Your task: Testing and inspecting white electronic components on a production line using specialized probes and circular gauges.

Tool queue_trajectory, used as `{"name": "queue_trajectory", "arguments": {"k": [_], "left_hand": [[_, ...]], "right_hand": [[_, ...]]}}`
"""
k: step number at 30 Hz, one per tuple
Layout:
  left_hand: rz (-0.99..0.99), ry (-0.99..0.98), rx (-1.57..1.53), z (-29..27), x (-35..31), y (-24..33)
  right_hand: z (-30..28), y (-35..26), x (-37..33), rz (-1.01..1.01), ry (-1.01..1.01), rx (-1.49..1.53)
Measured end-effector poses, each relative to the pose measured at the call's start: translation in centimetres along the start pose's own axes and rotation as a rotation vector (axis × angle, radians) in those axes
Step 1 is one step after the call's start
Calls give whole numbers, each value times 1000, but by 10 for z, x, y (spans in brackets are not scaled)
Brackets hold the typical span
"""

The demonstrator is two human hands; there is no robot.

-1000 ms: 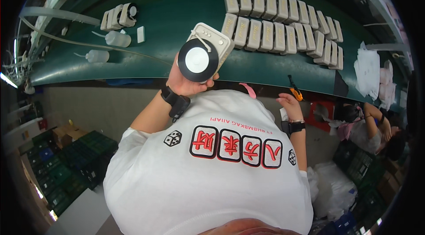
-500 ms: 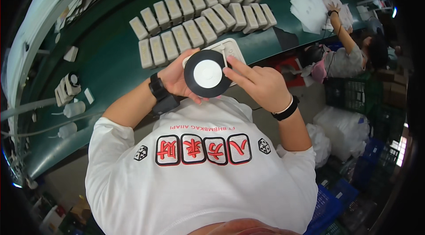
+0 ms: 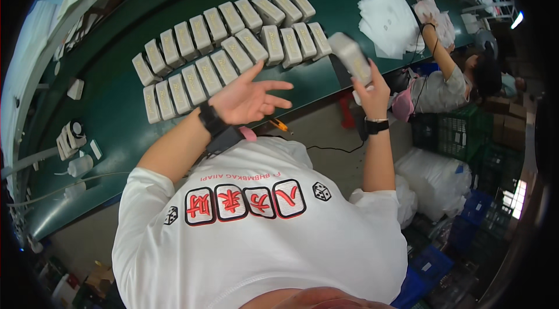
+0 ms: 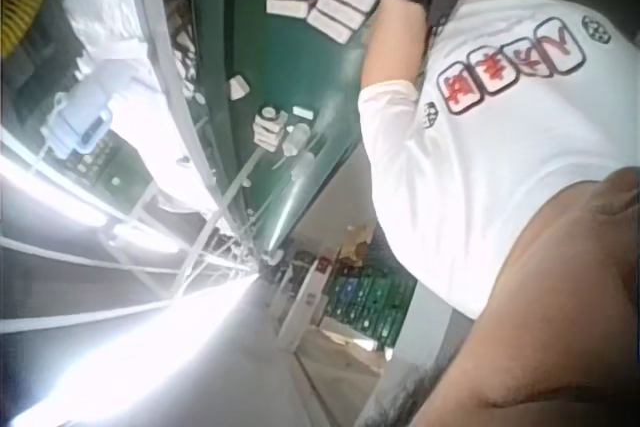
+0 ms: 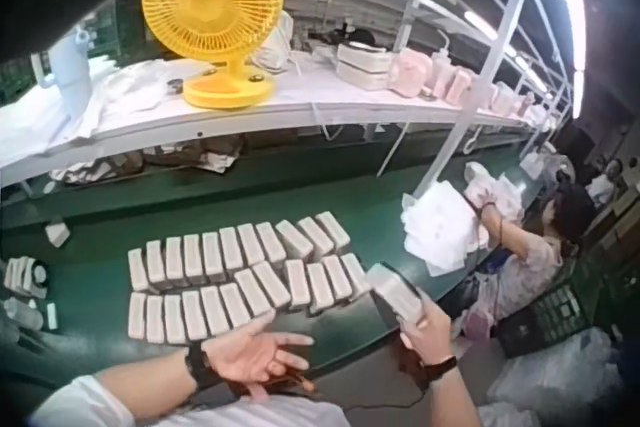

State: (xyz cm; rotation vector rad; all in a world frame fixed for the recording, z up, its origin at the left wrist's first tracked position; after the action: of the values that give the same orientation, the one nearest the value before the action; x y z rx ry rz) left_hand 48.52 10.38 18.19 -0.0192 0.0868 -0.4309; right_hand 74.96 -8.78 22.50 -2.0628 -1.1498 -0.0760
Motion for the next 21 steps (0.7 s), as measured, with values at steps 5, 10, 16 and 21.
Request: {"name": "queue_trajectory", "arguments": {"k": [5,10,16,21], "left_hand": [[357,428,220,-39,-64,9],[691,829,249,-54,-161,0],[1124,1143,68,-73,-294,-44],[1247,1364,79,-92,-363,-29]], "right_hand": [[26,176,56,452,70,-74],[55,299,103,525,31,-393],[67,345,128,622,-213,-323],[46,316,112,470,69,-399]]}}
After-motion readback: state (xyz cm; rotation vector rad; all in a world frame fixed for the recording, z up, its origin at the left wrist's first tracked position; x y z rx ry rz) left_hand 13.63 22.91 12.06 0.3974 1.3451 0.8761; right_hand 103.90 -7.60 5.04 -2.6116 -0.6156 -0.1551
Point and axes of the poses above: each hand's wrist, its own x-axis towards the middle knuckle, its own z-axis out of the palm, y = z × x, the point moved 4 cm from there along x, towards the middle knuckle, and after that the axes turned 1 degree about -x, right-handed, at the moved point
